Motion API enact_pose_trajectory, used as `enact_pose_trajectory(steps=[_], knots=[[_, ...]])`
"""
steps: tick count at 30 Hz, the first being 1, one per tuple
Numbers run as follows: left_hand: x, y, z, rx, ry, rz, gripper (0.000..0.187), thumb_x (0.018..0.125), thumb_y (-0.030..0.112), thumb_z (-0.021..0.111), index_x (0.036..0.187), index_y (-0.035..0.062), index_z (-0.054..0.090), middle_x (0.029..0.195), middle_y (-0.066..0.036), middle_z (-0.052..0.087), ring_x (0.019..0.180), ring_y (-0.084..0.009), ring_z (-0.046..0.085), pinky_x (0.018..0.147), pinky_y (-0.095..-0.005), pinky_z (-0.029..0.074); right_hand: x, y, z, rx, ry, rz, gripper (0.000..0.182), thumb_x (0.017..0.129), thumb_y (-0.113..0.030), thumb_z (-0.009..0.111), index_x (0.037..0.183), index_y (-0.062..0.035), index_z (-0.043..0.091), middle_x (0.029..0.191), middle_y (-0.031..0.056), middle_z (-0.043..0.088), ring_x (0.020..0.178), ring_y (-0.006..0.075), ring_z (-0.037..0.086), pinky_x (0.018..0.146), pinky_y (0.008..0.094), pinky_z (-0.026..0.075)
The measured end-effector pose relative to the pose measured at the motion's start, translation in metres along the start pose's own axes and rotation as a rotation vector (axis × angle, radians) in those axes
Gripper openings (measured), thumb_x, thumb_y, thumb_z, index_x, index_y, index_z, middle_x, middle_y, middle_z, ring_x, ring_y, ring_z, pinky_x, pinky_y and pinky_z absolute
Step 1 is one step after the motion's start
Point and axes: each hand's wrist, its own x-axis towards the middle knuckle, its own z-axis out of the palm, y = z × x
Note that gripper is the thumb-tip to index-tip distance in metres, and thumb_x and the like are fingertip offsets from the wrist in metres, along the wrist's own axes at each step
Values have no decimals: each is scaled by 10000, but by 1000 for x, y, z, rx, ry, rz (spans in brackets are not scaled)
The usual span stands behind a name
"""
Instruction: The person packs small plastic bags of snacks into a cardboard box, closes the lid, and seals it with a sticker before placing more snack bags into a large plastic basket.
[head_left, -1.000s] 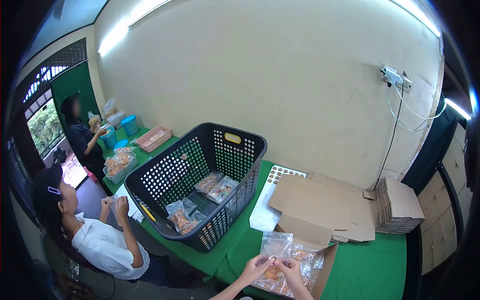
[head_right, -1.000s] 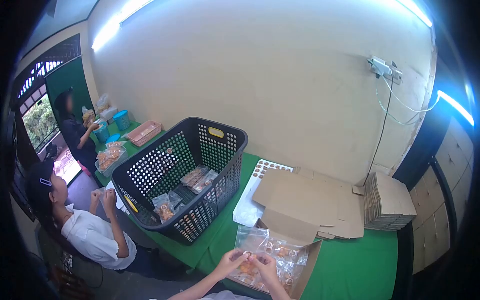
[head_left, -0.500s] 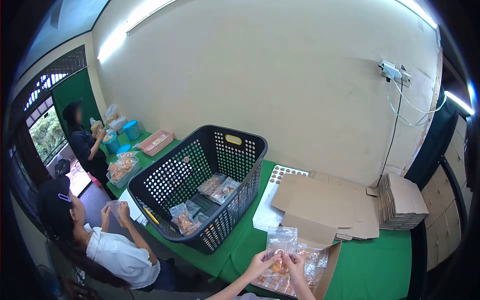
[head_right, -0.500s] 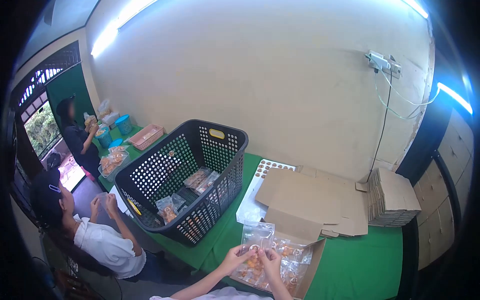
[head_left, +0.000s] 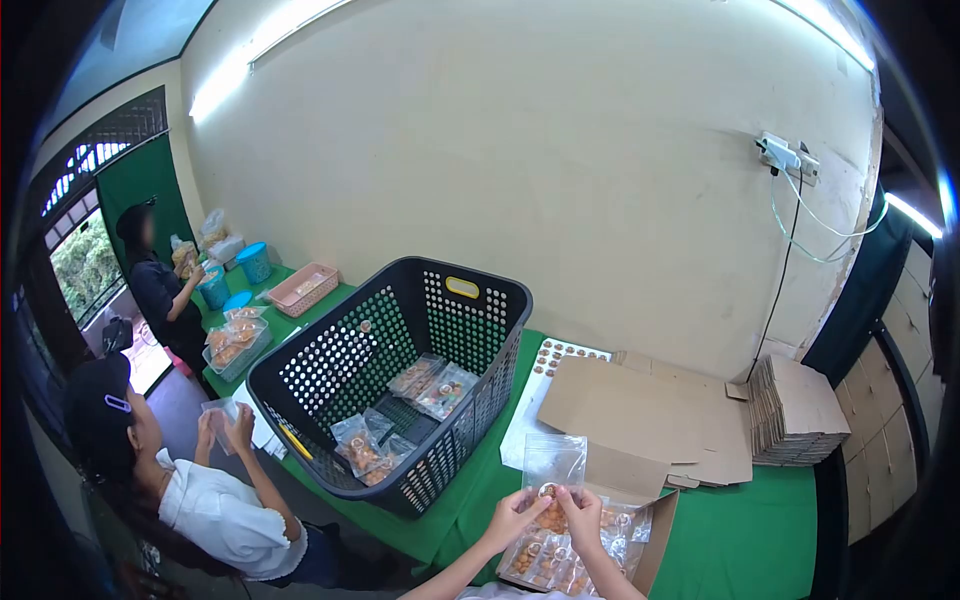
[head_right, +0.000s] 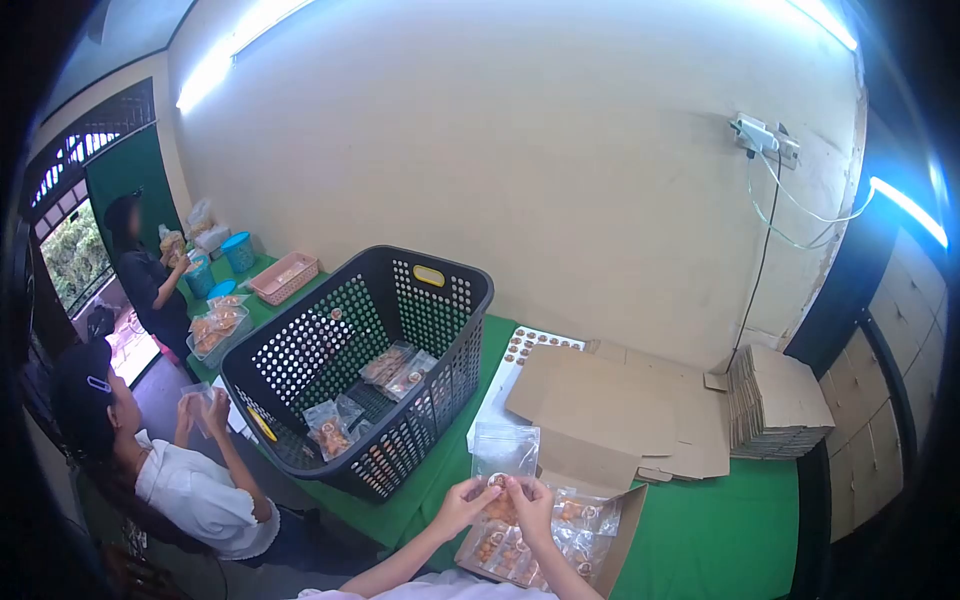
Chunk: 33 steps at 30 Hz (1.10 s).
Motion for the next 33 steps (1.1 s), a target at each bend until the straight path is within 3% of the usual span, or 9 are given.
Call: enact_pose_trajectory(steps=[7,10,13,16,19,22,25,28,33], knots=[[2,-13,6,-49,-36,24,317,832,256,576,947,-38,603,804,-21,615,716,-44,527,623,-178,414,-6,5,-15,5,40,45,192,821,-164,595,808,27,607,708,24,593,607,52,504,540,194,397],[2,-12,8,98,-42,-85,290,843,214,560,975,-42,595,852,-42,616,765,-71,548,676,-202,436,-15,7,-11,25,74,-23,196,819,-170,599,811,25,606,716,26,594,622,56,513,559,197,406],[0,-13,15,194,20,-16,276,840,225,564,930,-31,615,784,-22,616,697,-62,543,607,-197,436,-22,9,-9,16,100,-48,198,818,-172,600,822,26,602,725,26,595,643,66,527,586,202,419],[-7,-12,28,131,82,107,300,833,262,573,908,-25,617,617,18,559,574,-24,457,506,-199,376,-24,11,-21,-19,96,2,193,822,-169,594,822,24,601,717,21,593,643,75,530,589,207,423],[-10,-3,34,192,55,97,308,838,261,566,912,-35,613,642,4,573,590,-29,470,516,-199,388,-26,6,-24,11,122,-73,206,835,-184,576,799,17,605,700,14,583,615,66,514,558,206,412],[-15,-6,39,129,23,137,307,845,249,557,925,-43,607,679,-15,593,617,-39,497,541,-200,412,-25,10,-41,38,107,13,233,846,-206,560,780,13,606,687,11,574,594,51,497,534,197,397],[-18,-23,40,95,-5,49,303,848,235,551,938,-51,599,719,-33,609,656,-52,526,575,-204,432,-29,5,-49,-58,71,-10,253,851,-222,551,768,11,601,684,11,571,587,42,490,528,192,392],[-21,-20,49,61,57,139,290,853,223,543,942,-48,596,752,-48,619,663,-56,534,588,-210,440,-29,4,-54,4,58,0,227,831,-209,578,722,-9,585,630,13,569,551,60,510,525,200,399],[-18,-7,49,190,-35,180,274,859,203,531,958,-46,587,752,-48,607,709,-71,559,600,-210,448,-38,-11,-41,17,69,-109,140,807,-136,605,794,2,588,708,25,595,599,59,528,540,192,409]])
